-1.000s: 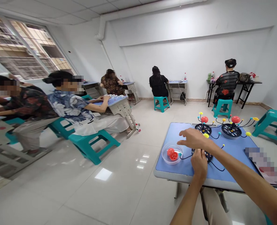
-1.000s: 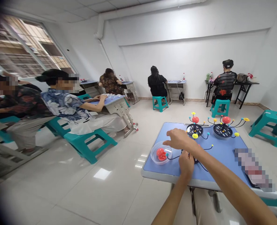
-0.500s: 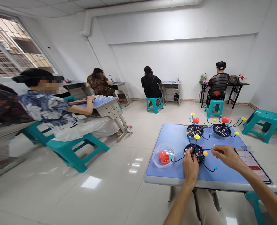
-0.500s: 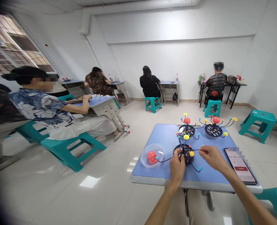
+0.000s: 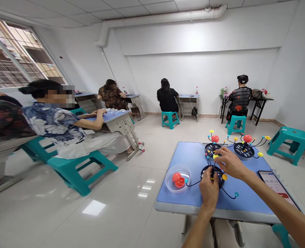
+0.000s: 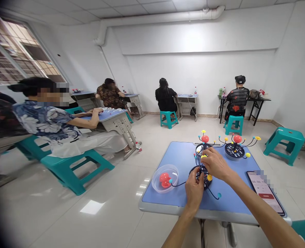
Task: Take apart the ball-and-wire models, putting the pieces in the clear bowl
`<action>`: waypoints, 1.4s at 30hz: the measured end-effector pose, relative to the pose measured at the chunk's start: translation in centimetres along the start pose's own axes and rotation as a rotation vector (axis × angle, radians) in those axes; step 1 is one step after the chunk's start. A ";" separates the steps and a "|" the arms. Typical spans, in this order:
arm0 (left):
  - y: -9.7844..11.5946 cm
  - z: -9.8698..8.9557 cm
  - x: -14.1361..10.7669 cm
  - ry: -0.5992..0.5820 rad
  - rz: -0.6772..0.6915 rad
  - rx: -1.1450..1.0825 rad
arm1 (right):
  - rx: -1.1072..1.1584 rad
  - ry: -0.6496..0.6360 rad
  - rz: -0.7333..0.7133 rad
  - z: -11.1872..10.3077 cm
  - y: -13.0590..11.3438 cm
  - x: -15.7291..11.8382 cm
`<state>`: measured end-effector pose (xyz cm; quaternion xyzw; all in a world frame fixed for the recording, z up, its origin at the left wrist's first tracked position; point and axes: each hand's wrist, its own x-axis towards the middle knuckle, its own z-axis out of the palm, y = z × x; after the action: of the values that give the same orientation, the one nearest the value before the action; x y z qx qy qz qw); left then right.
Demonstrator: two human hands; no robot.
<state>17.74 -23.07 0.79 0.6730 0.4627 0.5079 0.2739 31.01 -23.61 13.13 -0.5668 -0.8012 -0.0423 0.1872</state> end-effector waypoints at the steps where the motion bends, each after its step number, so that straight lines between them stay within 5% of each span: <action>1: -0.1 0.0 0.1 -0.005 0.007 0.008 | -0.040 -0.039 -0.023 0.0 -0.1 0.5; 10: -0.7 0.1 0.8 -0.002 0.031 0.052 | -0.260 -0.248 -0.114 1.0 -0.9 2.4; 17: -0.2 0.1 0.8 -0.010 -0.007 0.092 | -0.210 -0.155 0.050 0.4 0.8 2.0; 21: 0.6 0.1 1.0 0.051 0.032 0.133 | -0.203 -0.245 0.116 -0.1 1.5 1.7; 30: 3.2 0.2 3.0 -0.088 -0.040 0.325 | -0.204 -0.323 0.080 -0.2 1.7 2.6; 42: 2.8 0.2 3.3 -0.164 -0.034 0.383 | -0.169 -0.288 0.021 -0.3 2.1 2.5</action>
<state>19.12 -21.26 4.52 0.7440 0.5384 0.3493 0.1861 32.28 -20.76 13.97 -0.5889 -0.8075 -0.0257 0.0224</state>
